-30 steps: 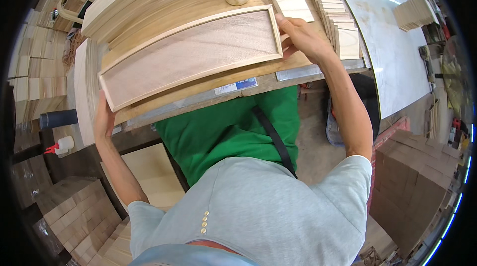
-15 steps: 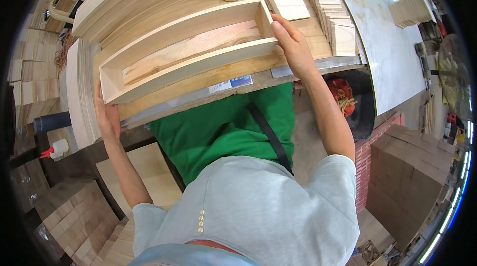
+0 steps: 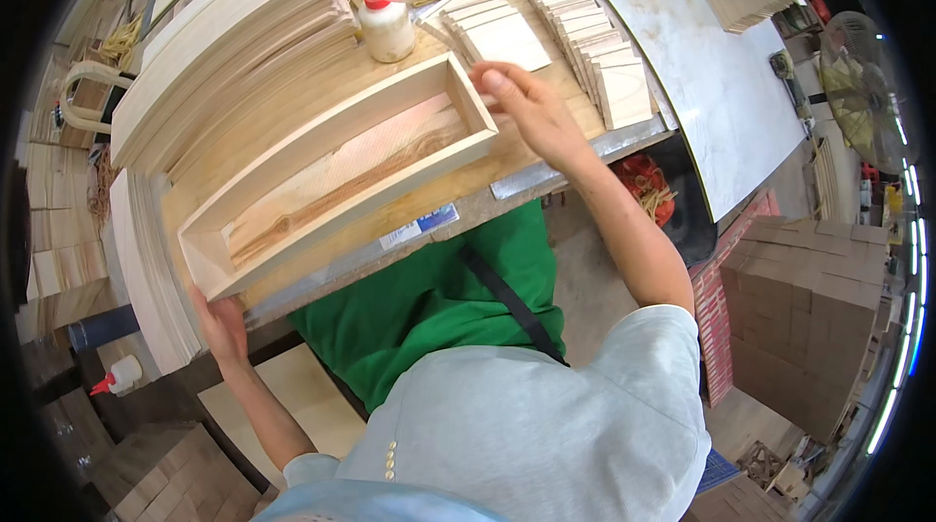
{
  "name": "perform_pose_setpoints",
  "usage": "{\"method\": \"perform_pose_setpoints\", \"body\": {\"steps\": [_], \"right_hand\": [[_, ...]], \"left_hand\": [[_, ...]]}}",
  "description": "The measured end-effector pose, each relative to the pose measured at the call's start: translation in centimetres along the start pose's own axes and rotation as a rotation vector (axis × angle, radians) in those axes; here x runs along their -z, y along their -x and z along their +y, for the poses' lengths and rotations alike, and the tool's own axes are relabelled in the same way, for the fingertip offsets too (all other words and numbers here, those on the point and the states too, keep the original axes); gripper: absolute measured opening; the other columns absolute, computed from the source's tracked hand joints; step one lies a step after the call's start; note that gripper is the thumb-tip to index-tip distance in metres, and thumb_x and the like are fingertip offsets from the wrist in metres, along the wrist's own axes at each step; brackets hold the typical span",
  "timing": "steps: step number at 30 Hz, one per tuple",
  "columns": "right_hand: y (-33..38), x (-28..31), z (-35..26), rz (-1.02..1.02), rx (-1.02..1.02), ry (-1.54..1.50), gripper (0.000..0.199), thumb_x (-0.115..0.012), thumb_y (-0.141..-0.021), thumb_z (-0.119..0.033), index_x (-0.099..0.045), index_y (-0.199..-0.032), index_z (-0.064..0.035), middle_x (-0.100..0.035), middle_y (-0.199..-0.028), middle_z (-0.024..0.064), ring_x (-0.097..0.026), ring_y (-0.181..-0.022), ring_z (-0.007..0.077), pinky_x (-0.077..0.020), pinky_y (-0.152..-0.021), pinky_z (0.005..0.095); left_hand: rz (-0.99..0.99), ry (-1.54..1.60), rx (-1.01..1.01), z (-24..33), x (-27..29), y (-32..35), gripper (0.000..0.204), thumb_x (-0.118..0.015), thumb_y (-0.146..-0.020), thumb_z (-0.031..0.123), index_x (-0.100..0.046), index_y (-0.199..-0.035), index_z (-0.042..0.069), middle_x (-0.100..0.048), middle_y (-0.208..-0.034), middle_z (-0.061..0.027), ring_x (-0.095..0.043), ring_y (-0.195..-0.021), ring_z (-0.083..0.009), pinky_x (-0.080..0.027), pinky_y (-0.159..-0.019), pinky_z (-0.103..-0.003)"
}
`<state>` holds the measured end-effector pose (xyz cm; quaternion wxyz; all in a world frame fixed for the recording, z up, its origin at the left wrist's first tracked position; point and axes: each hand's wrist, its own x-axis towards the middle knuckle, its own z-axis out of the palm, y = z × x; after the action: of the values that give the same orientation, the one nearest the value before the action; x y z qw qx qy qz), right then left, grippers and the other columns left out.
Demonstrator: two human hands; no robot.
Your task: Assembling wooden boxes by applying glue to wooden slats and joining them together.
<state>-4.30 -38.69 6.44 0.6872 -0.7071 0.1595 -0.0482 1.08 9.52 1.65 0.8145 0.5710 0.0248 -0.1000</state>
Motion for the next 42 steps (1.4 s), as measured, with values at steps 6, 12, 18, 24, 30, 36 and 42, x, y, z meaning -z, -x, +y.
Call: {"method": "perform_pose_setpoints", "body": {"steps": [6,12,18,24,30,36,42], "right_hand": [[-11.6,4.0,-1.5,0.265,0.399,0.722,0.029,-0.058,-0.089,-0.023,-0.066,-0.109,-0.0033,-0.069,-0.102,0.0147,-0.065,-0.095,0.0253,-0.0497,-0.084,0.0342],[-23.9,6.0,0.6,0.135,0.309,1.215,0.026,-0.057,-0.083,-0.017,-0.069,-0.102,-0.0050,-0.068,-0.102,0.0178,-0.064,-0.096,0.0340,-0.0497,-0.082,0.0424],[-27.6,6.0,2.0,0.082,0.151,1.410,0.021,-0.060,-0.079,-0.014,-0.070,-0.096,-0.0088,-0.069,-0.093,0.0175,-0.065,-0.090,0.0336,-0.0497,-0.081,0.0417],[-33.3,12.1,0.5,0.197,0.200,1.405,0.021,-0.057,-0.074,-0.018,-0.069,-0.073,-0.0001,-0.067,-0.072,0.0204,-0.066,-0.068,0.0368,-0.0505,-0.065,0.0472],[-28.6,9.7,-5.7,0.222,0.233,0.387,0.018,-0.057,-0.085,-0.015,-0.068,-0.082,-0.0012,-0.062,-0.063,0.0075,-0.059,-0.052,0.0159,-0.0492,-0.050,0.0311],[-22.9,7.7,-9.2,0.270,0.345,0.351,0.015,-0.057,-0.088,-0.013,-0.066,-0.090,-0.0003,-0.056,-0.060,0.0026,-0.054,-0.047,0.0115,-0.0432,-0.044,0.0253],[-11.5,3.0,-13.0,-0.019,0.441,0.232,0.024,-0.059,-0.090,-0.012,-0.062,-0.109,0.0018,-0.060,-0.074,0.0008,-0.053,-0.062,0.0060,-0.0422,-0.055,0.0191]], "left_hand": [[0.074,-0.158,-0.051,0.0,0.6,0.6,0.070,-0.028,-0.099,0.054,-0.025,-0.146,0.002,-0.027,-0.152,-0.0099,-0.024,-0.140,-0.0223,-0.014,-0.116,-0.038],[0.081,-0.183,-0.207,2.3,-0.4,1.5,0.081,-0.027,-0.095,0.063,-0.024,-0.147,0.001,-0.026,-0.152,-0.0175,-0.023,-0.141,-0.0282,-0.016,-0.116,-0.042],[0.224,-0.196,-0.164,3.1,3.6,6.0,0.071,-0.027,-0.100,0.052,-0.027,-0.143,-0.004,-0.033,-0.147,-0.0230,-0.031,-0.138,-0.0312,-0.025,-0.115,-0.042],[0.304,-0.234,-0.159,3.7,4.6,8.1,0.062,-0.030,-0.102,0.046,-0.038,-0.136,-0.005,-0.046,-0.137,-0.0232,-0.042,-0.130,-0.0319,-0.032,-0.110,-0.042],[0.298,-0.257,-0.186,3.5,4.0,7.8,0.052,-0.033,-0.103,0.036,-0.042,-0.132,-0.007,-0.051,-0.131,-0.0216,-0.048,-0.125,-0.0302,-0.036,-0.107,-0.041],[0.364,-0.318,-0.257,4.6,2.2,7.7,0.037,-0.040,-0.102,0.020,-0.047,-0.127,-0.006,-0.056,-0.124,-0.0193,-0.053,-0.119,-0.0271,-0.040,-0.103,-0.038],[0.257,-0.571,-0.573,7.1,-4.0,6.6,0.029,-0.050,-0.094,0.001,-0.053,-0.122,-0.007,-0.059,-0.119,-0.0185,-0.056,-0.114,-0.0255,-0.043,-0.100,-0.037]]}}
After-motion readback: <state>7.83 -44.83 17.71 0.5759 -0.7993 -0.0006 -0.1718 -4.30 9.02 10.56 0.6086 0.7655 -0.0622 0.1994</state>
